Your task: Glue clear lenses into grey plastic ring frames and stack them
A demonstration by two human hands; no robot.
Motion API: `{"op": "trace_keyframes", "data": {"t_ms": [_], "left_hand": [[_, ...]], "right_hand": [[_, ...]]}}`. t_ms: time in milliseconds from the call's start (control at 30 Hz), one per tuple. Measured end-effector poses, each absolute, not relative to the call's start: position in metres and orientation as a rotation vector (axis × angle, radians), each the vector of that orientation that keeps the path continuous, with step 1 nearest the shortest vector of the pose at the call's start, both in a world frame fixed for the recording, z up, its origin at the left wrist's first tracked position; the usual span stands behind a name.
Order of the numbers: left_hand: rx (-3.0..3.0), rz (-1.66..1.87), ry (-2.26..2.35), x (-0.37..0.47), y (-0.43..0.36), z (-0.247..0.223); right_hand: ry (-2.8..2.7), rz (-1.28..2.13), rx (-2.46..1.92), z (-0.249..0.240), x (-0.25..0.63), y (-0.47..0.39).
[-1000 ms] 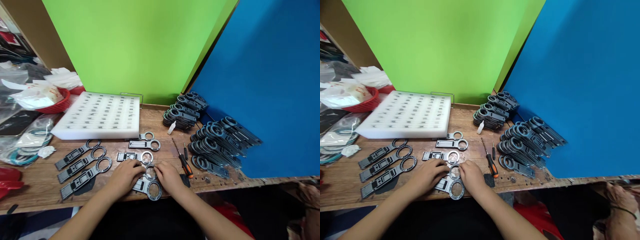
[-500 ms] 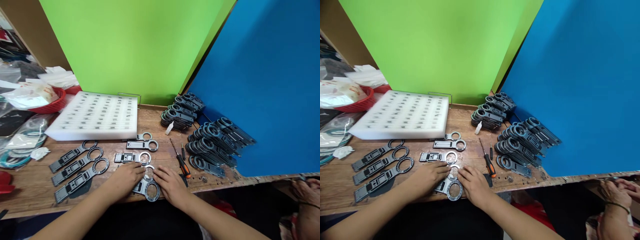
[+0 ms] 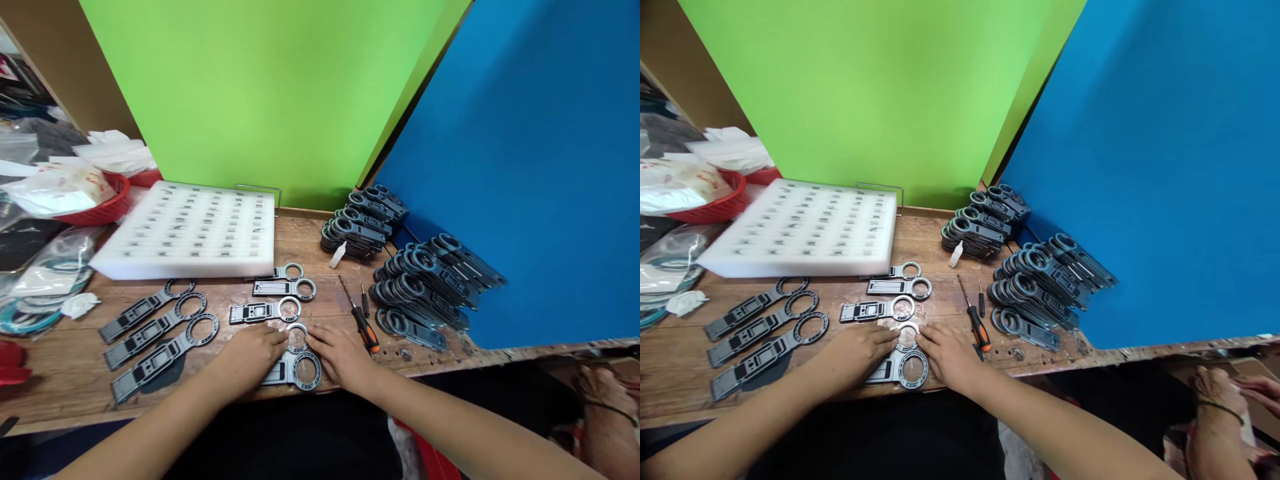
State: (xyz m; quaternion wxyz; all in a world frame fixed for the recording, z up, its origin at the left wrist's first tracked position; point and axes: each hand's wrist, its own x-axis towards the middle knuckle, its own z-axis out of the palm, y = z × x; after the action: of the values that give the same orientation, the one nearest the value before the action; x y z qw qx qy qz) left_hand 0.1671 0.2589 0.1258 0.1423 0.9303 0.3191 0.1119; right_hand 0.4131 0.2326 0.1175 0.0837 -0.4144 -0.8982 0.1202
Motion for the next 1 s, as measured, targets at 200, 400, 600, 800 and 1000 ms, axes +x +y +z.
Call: {"op": "trace_keyframes", "data": {"t_ms": [200,400,600,800,1000], "left_hand": [[2.693,0.255,0.906,0.167,0.259,0.123],[2.692,0.234,0.916,0.166,0.261,0.126],[2.560,0.368,1.011,0.171,0.258,0.131],[2.428,0.855,1.212,0.173,0.234,0.120],[2.332,1.060,1.421,0.164,0.213,0.101]], "right_hand": [[-2.644,0.399,-1.219,0.122,0.415,0.231],[-2.608,0.445,-1.214,0.132,0.406,0.242],[-2.475,0.331,-1.230,0.169,0.365,0.325],[-2.573,0.116,-1.421,0.192,0.302,0.438],[-2.744,0.028,-1.466,0.197,0.266,0.482]]}}
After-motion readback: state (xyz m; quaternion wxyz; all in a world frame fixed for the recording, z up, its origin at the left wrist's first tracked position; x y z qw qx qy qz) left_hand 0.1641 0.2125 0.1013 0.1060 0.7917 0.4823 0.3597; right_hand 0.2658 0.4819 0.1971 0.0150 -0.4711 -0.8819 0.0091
